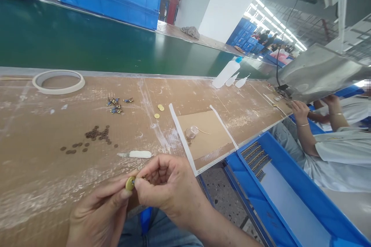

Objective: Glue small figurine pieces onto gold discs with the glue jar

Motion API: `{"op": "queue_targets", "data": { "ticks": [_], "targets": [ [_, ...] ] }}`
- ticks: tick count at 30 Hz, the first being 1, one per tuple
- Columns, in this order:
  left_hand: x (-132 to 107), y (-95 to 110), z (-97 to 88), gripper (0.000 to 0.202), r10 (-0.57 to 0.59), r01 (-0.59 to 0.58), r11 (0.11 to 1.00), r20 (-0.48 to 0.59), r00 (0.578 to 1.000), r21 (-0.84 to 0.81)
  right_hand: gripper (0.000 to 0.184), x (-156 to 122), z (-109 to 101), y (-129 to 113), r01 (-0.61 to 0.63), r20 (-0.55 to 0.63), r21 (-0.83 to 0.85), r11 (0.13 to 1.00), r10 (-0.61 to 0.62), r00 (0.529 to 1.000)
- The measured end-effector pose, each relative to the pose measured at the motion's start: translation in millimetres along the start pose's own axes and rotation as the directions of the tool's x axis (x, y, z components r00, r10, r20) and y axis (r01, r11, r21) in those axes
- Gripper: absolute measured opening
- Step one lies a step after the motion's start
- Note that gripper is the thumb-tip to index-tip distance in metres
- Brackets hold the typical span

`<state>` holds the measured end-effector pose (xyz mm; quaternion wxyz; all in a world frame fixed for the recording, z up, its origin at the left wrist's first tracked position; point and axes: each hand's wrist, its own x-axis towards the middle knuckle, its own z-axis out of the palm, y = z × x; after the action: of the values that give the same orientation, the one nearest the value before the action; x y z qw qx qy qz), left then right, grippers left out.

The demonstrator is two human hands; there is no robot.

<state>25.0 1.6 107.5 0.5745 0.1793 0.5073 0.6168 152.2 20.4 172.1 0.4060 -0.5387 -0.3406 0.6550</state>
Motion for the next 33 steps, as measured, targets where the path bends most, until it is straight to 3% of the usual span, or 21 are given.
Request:
{"op": "queue_targets", "data": {
  "ticks": [6, 12, 23, 29, 33],
  "targets": [
    [-3, -1, -2.6, 0.022, 0.08, -0.083, 0.996, 0.084, 0.993, 0.036, 0.014, 1, -1, -1, 0.024, -0.011, -0.11, 0.994, -0.025, 1.0],
    [-3, -4, -7.8, 0.011, 0.161, -0.172, 0.984, 0.193, 0.968, 0.043, 0.006, 2, -7, 3, 0.125, 0.065, -0.239, 0.963, -0.112, 0.992],
    [-19, 5, 15.8, 0.018, 0.208, -0.215, 0.976, 0.13, 0.969, 0.042, 0.012, -2, -17, -1, 0.247, 0.137, -0.36, 0.9, -0.211, 0.968],
    [-12, -6, 8.8, 0.009, 0.301, -0.313, 0.948, 0.176, 0.937, 0.048, 0.013, -2, -13, -9, 0.286, 0.108, -0.457, 0.842, -0.267, 0.958],
    [-9, -5, 6.0, 0.015, 0.198, -0.202, 0.979, 0.101, 0.975, 0.022, 0.011, 2, -6, -5, 0.346, 0.078, -0.501, 0.793, -0.357, 0.931]
  ]
}}
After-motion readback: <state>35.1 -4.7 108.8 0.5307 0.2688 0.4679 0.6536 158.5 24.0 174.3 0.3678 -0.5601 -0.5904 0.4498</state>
